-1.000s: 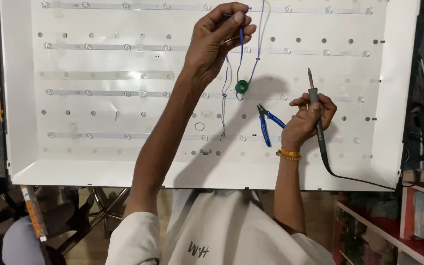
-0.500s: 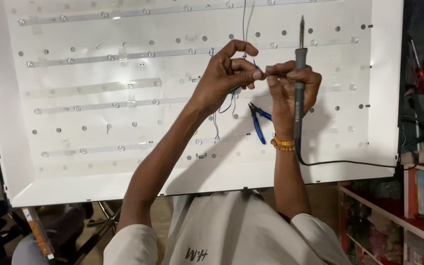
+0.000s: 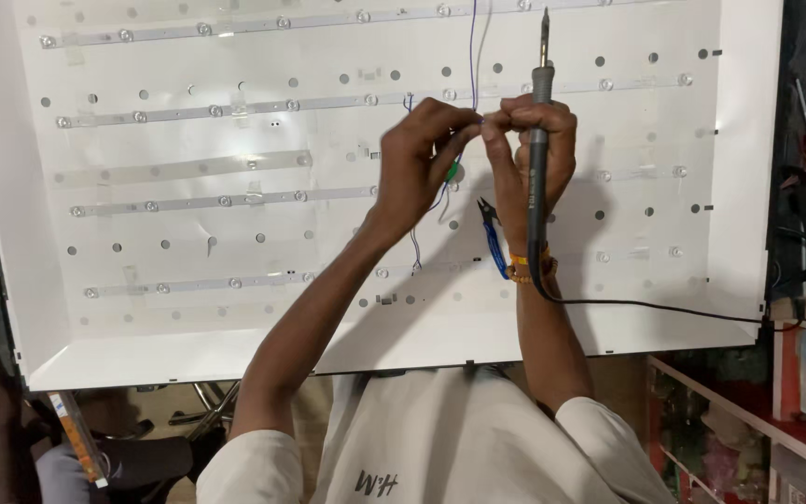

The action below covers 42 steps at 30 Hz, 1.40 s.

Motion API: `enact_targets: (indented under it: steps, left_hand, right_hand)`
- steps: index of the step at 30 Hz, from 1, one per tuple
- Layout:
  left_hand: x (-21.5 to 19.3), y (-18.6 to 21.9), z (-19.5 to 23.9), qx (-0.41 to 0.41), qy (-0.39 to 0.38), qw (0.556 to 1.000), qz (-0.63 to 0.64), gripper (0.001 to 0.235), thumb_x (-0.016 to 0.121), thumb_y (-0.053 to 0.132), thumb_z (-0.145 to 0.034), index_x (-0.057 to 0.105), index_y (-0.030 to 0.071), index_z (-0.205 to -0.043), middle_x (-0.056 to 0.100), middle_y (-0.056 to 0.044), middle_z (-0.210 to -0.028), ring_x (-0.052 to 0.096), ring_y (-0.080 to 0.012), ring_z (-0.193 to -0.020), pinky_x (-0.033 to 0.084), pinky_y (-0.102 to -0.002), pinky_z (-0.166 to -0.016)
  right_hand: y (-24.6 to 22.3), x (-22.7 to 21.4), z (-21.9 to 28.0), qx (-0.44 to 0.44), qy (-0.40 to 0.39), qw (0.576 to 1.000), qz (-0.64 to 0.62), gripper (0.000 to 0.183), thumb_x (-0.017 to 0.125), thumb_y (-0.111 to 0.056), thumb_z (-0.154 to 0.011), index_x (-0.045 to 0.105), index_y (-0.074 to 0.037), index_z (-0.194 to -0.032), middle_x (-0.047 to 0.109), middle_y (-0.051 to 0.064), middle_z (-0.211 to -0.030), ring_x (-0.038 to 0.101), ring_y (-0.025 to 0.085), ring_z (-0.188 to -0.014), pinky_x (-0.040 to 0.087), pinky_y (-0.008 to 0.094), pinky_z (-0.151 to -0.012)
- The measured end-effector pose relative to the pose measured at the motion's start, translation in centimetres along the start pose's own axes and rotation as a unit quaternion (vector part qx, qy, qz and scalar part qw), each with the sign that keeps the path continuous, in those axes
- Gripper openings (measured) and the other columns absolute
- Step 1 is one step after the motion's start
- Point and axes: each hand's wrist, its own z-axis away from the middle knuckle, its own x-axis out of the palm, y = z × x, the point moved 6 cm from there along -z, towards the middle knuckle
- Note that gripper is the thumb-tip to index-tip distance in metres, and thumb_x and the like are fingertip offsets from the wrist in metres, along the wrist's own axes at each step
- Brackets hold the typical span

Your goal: The person uses a soldering iron and pliers to strip, twist, and solder blue wires to LED strips mounted on a white panel. They repeatedly cut wire ends, twist strands, and apply solder to secure connections along the LED strips.

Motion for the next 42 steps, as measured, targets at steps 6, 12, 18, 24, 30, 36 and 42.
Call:
enact_targets:
  steps: [6, 12, 18, 24, 30, 36, 42]
  left_hand:
    - [-1.8, -4.4, -0.5, -0.201, 0.004, 0.925, 0.322, 0.021, 0.07, 0.017, -0.101, 0.073, -0.001, -0.112, 0.072, -0.006, -0.095, 0.058, -0.0082, -0.08, 0.049, -0.024, -0.07]
    - [-2.7, -5.5, -0.6, -0.218, 0.0, 0.897, 0.384, 0.021, 0.073, 0.017, -0.099, 0.072, -0.001, -0.109, 0.07, -0.007, -0.097, 0.057, -0.0089, -0.078, 0.049, -0.024, -0.07]
    - [-3.7, -5.8, -1.0, -0.198, -0.025, 0.935, 0.294, 0.024, 0.073, 0.021, -0.1, 0.072, -0.001, -0.11, 0.07, -0.006, -0.095, 0.058, -0.0091, -0.079, 0.05, -0.025, -0.07]
    - [-4.4, -6.6, -2.5, -0.077, -0.055, 0.995, -0.043, 0.017, 0.071, 0.016, -0.102, 0.069, -0.001, -0.102, 0.067, -0.008, -0.084, 0.058, -0.0131, -0.07, 0.047, -0.03, -0.063]
    - [-4.0, -14.2, -8.0, 0.085, -0.155, 0.974, -0.139, 0.006, 0.069, 0.002, -0.101, 0.064, 0.002, -0.097, 0.067, -0.009, -0.088, 0.065, -0.0186, -0.076, 0.053, -0.035, -0.067]
    - [-3.1, -25.7, -9.5, 0.024, -0.262, 0.959, -0.104, 0.007, 0.068, 0.007, -0.104, 0.064, 0.005, -0.099, 0.069, -0.005, -0.087, 0.068, -0.017, -0.079, 0.057, -0.035, -0.074]
    - [-2.7, -32.6, -8.5, -0.079, -0.295, 0.933, -0.193, 0.015, 0.068, 0.023, -0.107, 0.071, 0.008, -0.107, 0.071, -0.006, -0.087, 0.069, -0.0178, -0.077, 0.058, -0.036, -0.071]
  right_hand:
    - [1.4, 1.5, -1.3, 0.026, -0.021, 0.996, -0.078, 0.032, 0.067, 0.012, -0.106, 0.049, -0.006, -0.125, 0.061, 0.013, -0.128, 0.068, 0.019, -0.115, 0.059, 0.032, -0.103]
    - [1.4, 3.5, -1.5, 0.037, -0.056, 0.996, -0.06, 0.032, 0.07, 0.013, -0.104, 0.05, -0.005, -0.121, 0.063, 0.012, -0.122, 0.068, 0.017, -0.108, 0.06, 0.031, -0.099]
    - [2.2, 4.2, -1.5, 0.061, -0.059, 0.996, -0.039, 0.028, 0.068, 0.013, -0.103, 0.051, -0.004, -0.117, 0.06, 0.01, -0.115, 0.066, 0.014, -0.103, 0.06, 0.027, -0.09]
    - [4.6, 5.1, -0.8, 0.016, -0.034, 0.999, -0.01, 0.025, 0.066, 0.014, -0.103, 0.052, -0.003, -0.117, 0.057, 0.009, -0.114, 0.063, 0.013, -0.098, 0.058, 0.026, -0.086]
    - [8.8, 3.2, 0.3, 0.002, 0.013, 0.999, 0.045, 0.015, 0.065, 0.003, -0.106, 0.055, -0.002, -0.117, 0.06, 0.01, -0.114, 0.066, 0.018, -0.101, 0.061, 0.031, -0.089]
    - [12.7, -0.7, 2.9, 0.126, -0.03, 0.99, 0.06, 0.015, 0.058, -0.01, -0.111, 0.063, 0.0, -0.121, 0.067, 0.01, -0.106, 0.068, 0.016, -0.087, 0.06, 0.029, -0.081]
    - [15.4, -0.5, 3.0, 0.135, -0.068, 0.989, 0.009, 0.023, 0.067, -0.015, -0.108, 0.05, -0.003, -0.118, 0.074, 0.011, -0.103, 0.074, 0.016, -0.097, 0.064, 0.03, -0.092]
